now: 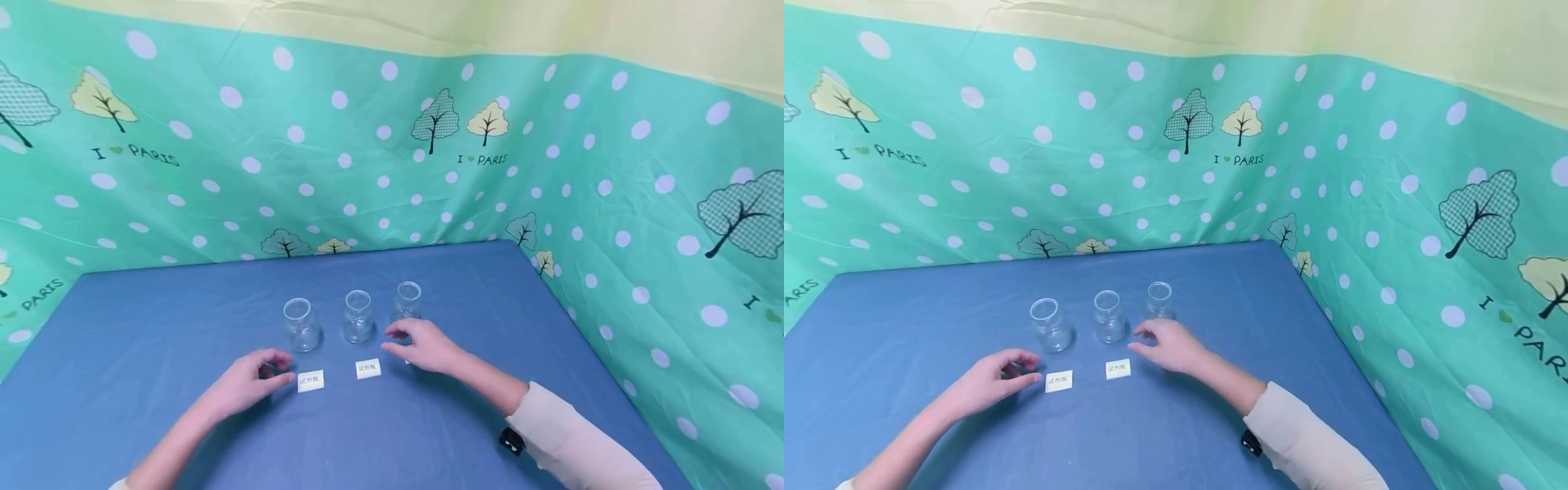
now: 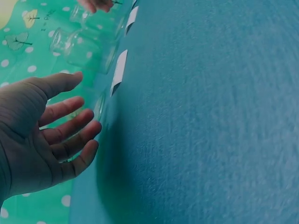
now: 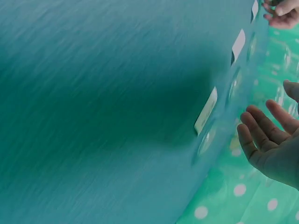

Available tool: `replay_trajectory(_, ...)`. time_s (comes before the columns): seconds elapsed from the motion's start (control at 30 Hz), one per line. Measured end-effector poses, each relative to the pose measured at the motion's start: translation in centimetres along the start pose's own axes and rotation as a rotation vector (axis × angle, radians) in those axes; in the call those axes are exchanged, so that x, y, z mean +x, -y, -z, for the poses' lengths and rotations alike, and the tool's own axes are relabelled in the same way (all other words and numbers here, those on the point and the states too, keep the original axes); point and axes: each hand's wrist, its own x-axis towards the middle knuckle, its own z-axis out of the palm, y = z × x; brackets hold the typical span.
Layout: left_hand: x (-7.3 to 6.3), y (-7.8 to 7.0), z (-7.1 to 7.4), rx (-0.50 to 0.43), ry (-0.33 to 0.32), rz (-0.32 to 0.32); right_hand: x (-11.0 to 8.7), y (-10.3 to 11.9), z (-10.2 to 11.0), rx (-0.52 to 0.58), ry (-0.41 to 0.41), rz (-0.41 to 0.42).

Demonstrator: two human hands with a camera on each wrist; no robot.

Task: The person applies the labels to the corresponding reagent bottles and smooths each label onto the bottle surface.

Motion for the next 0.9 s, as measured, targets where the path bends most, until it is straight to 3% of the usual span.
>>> replay_trajectory(0.27, 0.1, 0.4, -0.9, 0.051, -0.028, -0.086, 1.1, 2.3, -2.0, -0.085, 0.058, 0.093)
replay_trajectory(0.63, 0.5, -0.4, -1.4, 0.085, 0.001, -0.094, 2.5, 4.4, -4.9, -0.228, 0.091, 0.152)
replay_trajectory(0.9, 0.9, -0.4, -1.8, 0.110, 0.004, -0.101, 3.4, 4.8, -6.5, -0.267, 0.122, 0.172)
